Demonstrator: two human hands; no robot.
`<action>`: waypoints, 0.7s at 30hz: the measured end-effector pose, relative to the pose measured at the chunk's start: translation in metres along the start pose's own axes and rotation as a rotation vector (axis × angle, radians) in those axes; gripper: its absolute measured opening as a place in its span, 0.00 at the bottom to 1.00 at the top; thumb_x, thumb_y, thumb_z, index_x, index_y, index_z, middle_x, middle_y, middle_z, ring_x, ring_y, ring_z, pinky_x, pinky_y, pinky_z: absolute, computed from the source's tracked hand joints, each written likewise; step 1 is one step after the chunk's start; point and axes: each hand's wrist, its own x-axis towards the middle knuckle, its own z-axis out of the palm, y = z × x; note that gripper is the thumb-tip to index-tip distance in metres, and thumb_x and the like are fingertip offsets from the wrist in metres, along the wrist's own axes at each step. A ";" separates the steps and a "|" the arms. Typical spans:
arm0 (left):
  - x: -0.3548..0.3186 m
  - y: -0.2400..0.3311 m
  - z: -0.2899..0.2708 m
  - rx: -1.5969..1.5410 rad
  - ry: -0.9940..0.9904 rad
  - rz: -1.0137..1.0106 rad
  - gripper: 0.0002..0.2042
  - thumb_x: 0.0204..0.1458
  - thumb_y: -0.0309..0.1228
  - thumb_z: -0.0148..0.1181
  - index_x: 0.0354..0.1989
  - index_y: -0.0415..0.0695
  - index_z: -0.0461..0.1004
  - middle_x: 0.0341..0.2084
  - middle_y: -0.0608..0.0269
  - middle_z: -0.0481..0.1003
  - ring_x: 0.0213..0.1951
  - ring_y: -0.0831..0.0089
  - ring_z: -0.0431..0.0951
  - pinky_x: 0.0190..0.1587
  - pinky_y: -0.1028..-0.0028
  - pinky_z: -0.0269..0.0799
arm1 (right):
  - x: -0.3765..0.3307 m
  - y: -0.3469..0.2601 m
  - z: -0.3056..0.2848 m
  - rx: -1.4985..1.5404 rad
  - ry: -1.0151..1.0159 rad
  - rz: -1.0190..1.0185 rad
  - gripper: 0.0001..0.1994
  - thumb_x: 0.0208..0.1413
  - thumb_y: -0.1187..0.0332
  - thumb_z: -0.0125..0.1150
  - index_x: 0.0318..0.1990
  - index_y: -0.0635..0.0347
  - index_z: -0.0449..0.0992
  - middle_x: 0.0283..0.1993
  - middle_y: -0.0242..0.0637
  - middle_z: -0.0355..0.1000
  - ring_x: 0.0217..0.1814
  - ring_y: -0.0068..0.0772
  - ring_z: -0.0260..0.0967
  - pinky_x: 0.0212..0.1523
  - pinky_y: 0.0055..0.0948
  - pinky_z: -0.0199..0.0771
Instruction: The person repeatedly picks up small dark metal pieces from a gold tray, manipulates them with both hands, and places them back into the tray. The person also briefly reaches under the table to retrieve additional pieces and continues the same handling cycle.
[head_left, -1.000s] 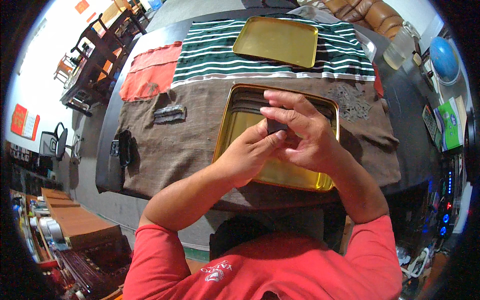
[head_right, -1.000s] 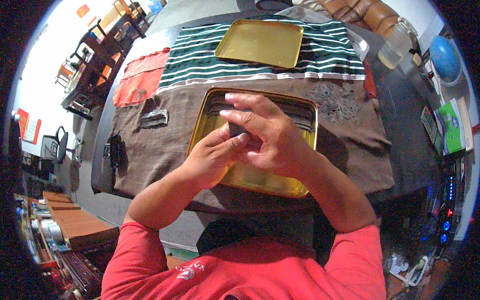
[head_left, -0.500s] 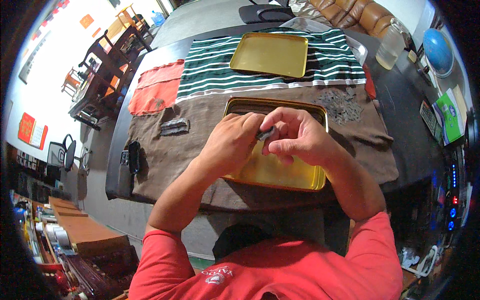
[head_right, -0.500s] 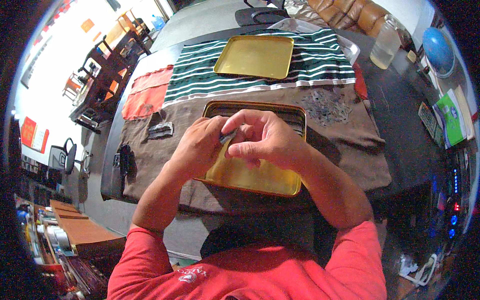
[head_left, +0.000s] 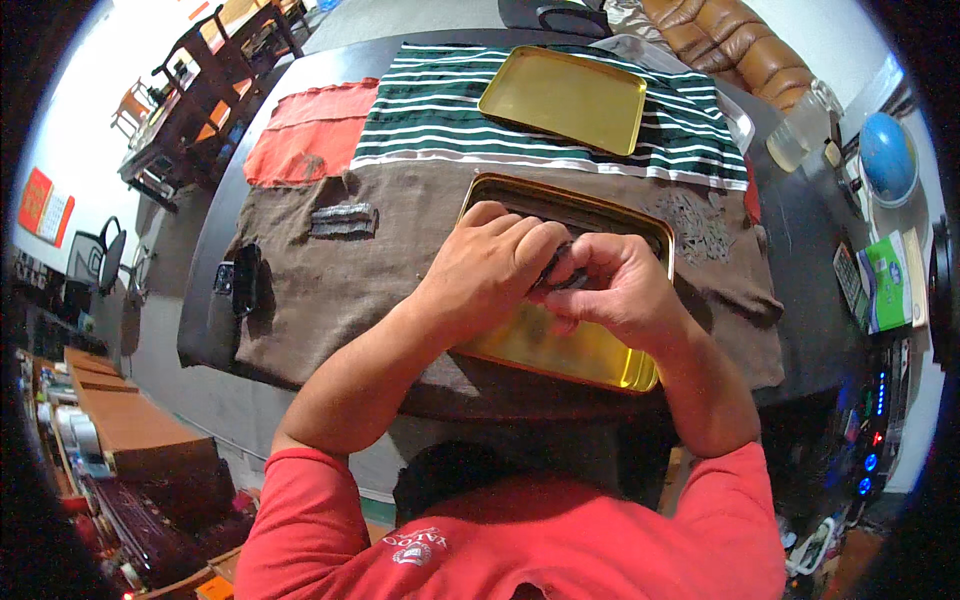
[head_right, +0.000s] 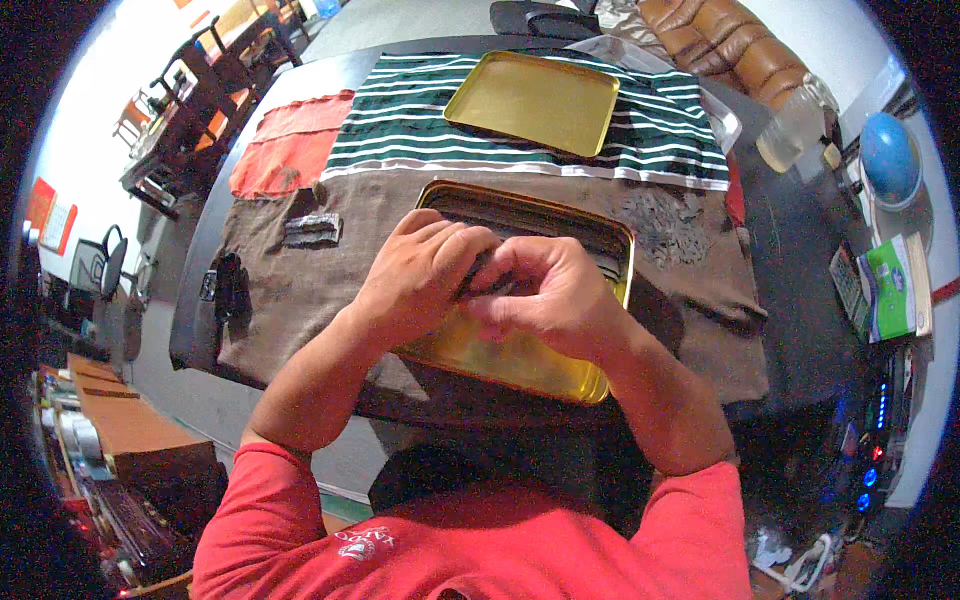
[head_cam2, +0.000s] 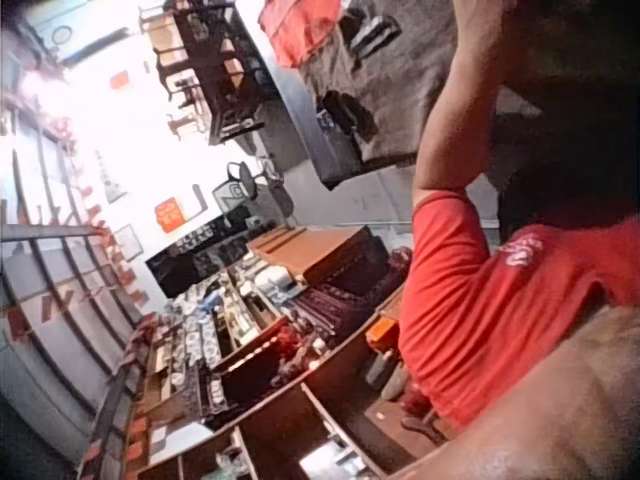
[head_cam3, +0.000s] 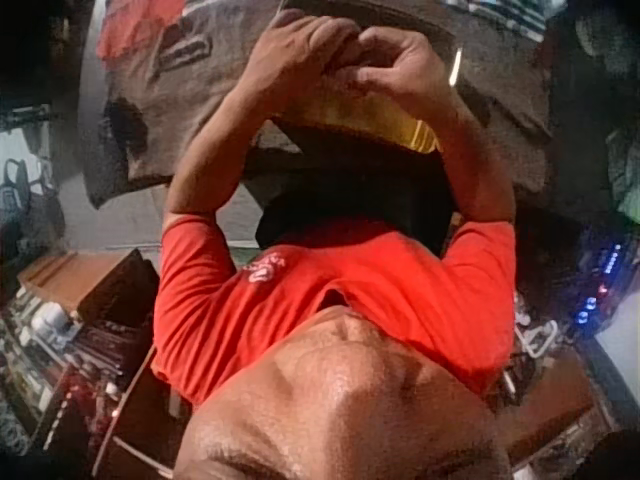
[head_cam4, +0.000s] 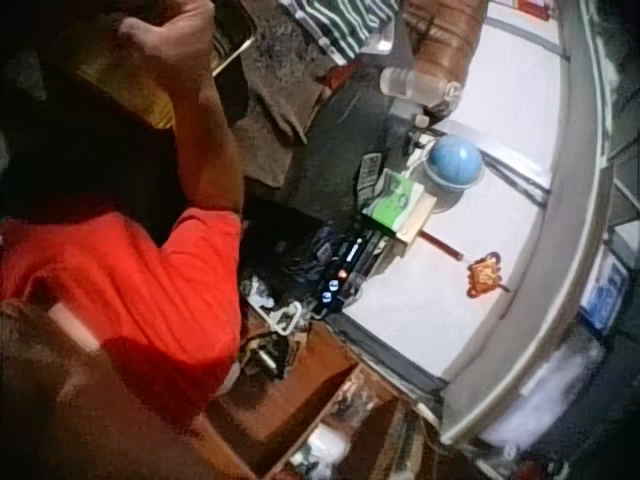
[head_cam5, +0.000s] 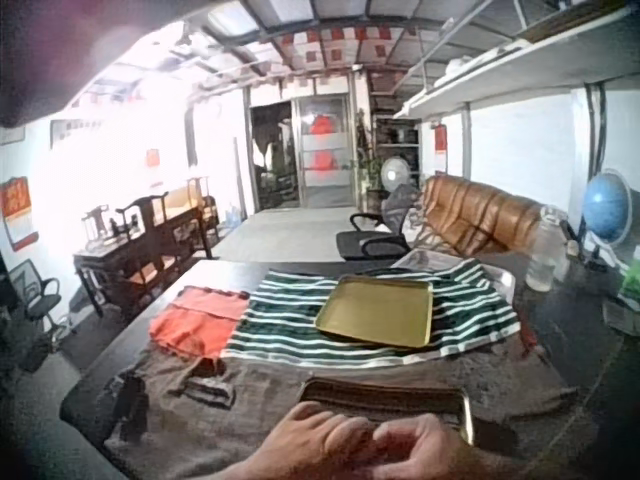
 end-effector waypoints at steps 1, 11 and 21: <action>-0.001 -0.001 0.001 -0.027 0.033 0.000 0.19 0.45 0.30 0.64 0.47 0.46 0.71 0.34 0.61 0.77 0.37 0.59 0.78 0.51 0.61 0.67 | -0.001 0.000 0.001 -0.007 0.029 0.003 0.08 0.53 0.78 0.70 0.40 0.66 0.78 0.34 0.37 0.78 0.30 0.25 0.78 0.32 0.25 0.80; -0.008 -0.011 -0.010 -0.633 0.159 -0.349 0.10 0.55 0.29 0.53 0.44 0.39 0.73 0.29 0.53 0.75 0.33 0.59 0.78 0.40 0.64 0.74 | -0.003 0.006 0.009 -0.260 0.170 -0.099 0.07 0.52 0.81 0.70 0.37 0.65 0.78 0.37 0.39 0.80 0.36 0.24 0.79 0.38 0.24 0.84; -0.009 -0.002 -0.009 -0.741 -0.128 -0.231 0.19 0.66 0.43 0.48 0.30 0.41 0.73 0.23 0.49 0.75 0.29 0.47 0.76 0.34 0.58 0.71 | -0.008 0.006 0.006 -0.468 -0.039 -0.220 0.07 0.49 0.84 0.71 0.36 0.69 0.80 0.38 0.41 0.79 0.41 0.28 0.79 0.39 0.26 0.82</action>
